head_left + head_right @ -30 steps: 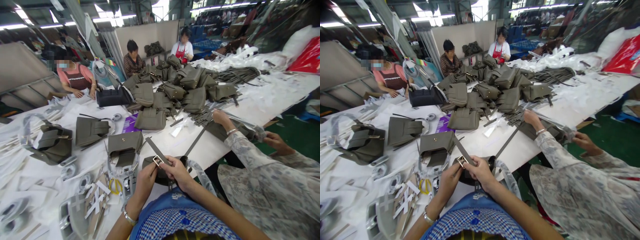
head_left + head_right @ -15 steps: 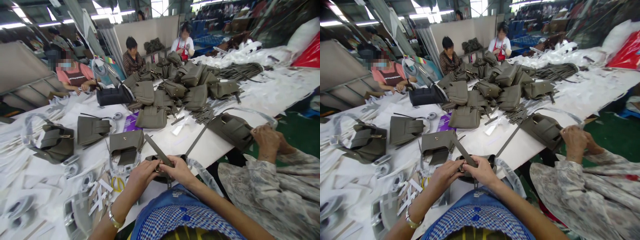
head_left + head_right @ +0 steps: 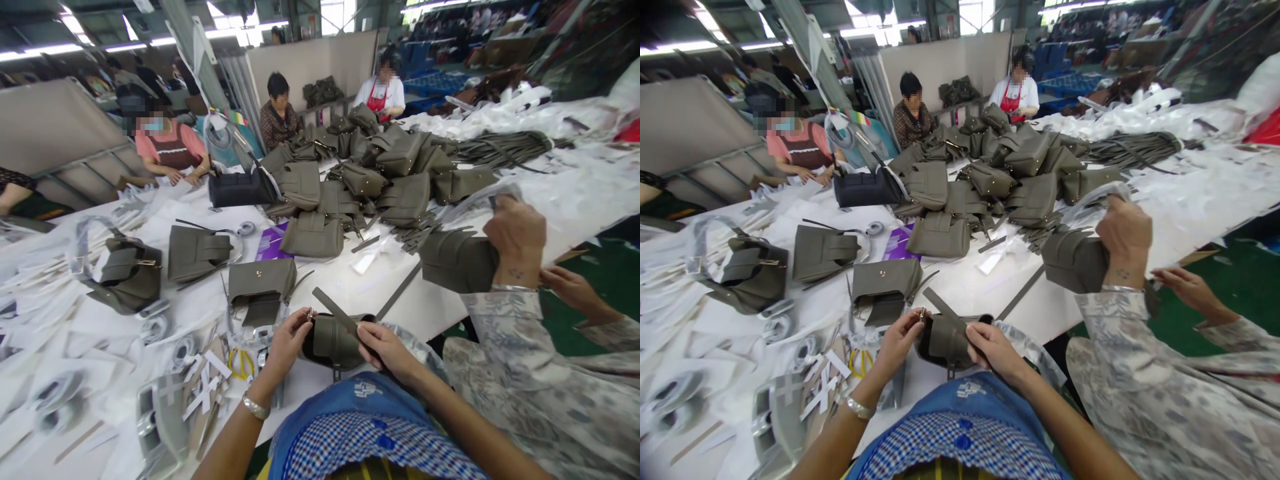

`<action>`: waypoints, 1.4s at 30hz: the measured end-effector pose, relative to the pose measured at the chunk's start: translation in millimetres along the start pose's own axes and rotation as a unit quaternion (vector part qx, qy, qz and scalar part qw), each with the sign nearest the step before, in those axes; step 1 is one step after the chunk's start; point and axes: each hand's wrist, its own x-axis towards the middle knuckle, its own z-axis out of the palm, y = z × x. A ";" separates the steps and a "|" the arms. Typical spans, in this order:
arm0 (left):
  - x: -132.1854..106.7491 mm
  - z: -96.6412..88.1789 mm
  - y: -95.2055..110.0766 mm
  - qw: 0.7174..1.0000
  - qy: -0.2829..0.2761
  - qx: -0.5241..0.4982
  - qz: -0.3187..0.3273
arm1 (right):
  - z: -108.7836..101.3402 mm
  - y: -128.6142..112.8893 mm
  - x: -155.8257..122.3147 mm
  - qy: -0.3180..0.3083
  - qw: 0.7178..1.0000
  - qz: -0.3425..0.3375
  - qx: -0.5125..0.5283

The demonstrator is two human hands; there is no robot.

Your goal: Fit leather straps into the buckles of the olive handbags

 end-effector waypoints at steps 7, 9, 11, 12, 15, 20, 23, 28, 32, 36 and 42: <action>-3.6 6.0 -12.0 0.972 0.034 -0.214 -0.088 | -4.3 22.7 2.8 -0.057 0.997 0.049 0.003; -4.6 5.7 -14.5 0.971 0.031 -0.219 -0.095 | -5.3 27.1 5.9 -0.066 0.996 0.061 0.005; -6.1 5.4 -14.4 0.972 0.026 -0.211 -0.098 | -6.2 29.2 8.7 -0.084 0.994 0.073 0.008; -7.1 5.5 -13.4 0.973 0.019 -0.207 -0.100 | -6.3 29.5 10.1 -0.096 0.992 0.078 0.010; -10.0 7.4 -8.7 0.973 -0.011 -0.207 -0.100 | -4.8 29.9 14.0 -0.117 0.989 0.088 0.011; -10.6 7.5 -5.0 0.973 -0.033 -0.218 -0.073 | 1.9 30.6 17.9 -0.107 0.992 0.070 0.019; -9.8 3.8 -7.1 0.974 -0.004 -0.212 -0.079 | 2.2 29.4 16.0 -0.078 0.994 0.066 0.024; -11.6 5.4 -12.5 0.974 0.000 -0.209 -0.089 | -1.8 28.3 11.5 -0.071 0.995 0.071 0.010; -12.6 8.3 -18.3 0.968 0.021 -0.226 -0.108 | -3.8 30.0 8.7 -0.073 0.994 0.077 -0.001; -14.0 8.4 -20.3 0.964 0.015 -0.242 -0.111 | -4.1 32.0 6.5 -0.072 0.994 0.082 -0.004; -14.8 20.3 -11.7 0.980 -0.100 -0.164 -0.055 | 7.3 29.7 24.6 -0.099 0.994 0.040 0.002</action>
